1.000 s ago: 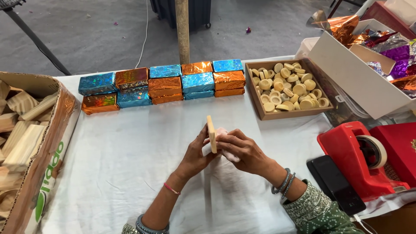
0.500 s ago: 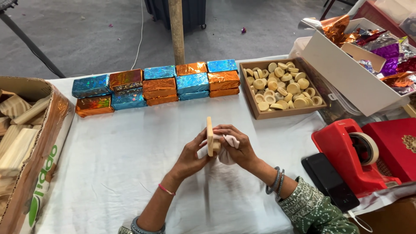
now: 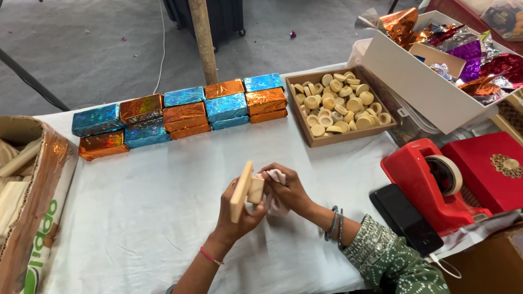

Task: Cleaning and assembling small wooden candle holders or toy components using a cloth.

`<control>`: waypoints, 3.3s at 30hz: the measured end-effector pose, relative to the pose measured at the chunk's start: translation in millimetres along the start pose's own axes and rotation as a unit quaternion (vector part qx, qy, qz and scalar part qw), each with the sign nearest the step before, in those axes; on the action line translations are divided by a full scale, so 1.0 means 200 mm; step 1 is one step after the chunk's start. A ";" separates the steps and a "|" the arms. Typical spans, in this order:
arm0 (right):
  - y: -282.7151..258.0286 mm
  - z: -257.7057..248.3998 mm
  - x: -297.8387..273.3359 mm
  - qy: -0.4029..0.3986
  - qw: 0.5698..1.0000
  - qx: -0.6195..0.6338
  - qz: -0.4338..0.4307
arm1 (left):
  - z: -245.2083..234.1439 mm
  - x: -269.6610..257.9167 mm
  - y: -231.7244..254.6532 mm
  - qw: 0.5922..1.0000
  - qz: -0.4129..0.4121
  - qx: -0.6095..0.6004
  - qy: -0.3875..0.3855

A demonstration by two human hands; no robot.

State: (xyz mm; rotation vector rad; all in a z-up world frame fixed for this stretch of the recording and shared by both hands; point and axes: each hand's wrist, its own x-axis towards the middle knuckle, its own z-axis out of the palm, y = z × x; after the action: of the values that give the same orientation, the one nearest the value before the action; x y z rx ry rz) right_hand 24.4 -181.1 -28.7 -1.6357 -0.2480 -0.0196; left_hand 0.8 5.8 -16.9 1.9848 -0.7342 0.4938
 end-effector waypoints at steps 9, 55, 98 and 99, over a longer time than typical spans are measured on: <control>0.09 -0.01 0.07 -0.015 0.980 -0.199 -0.011 | 0.02 -0.08 -0.34 0.913 -0.303 -0.266 0.066; 0.04 -0.05 0.09 -0.035 0.869 -0.394 -0.298 | -0.30 -0.11 -0.50 0.777 -0.475 -0.378 0.169; -0.14 -0.21 0.14 -0.015 0.835 -0.540 -0.099 | -0.39 -0.24 -0.54 0.877 -0.457 -0.055 0.138; -0.11 -0.21 0.15 -0.015 0.836 -0.539 -0.100 | -0.41 -0.19 -0.45 0.877 -0.457 -0.054 0.138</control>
State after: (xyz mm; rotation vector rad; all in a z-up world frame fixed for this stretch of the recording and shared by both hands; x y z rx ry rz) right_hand 55.2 -217.5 2.0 -2.7340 -0.4824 -0.3509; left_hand 28.4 123.9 -57.1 1.8498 0.3750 0.1375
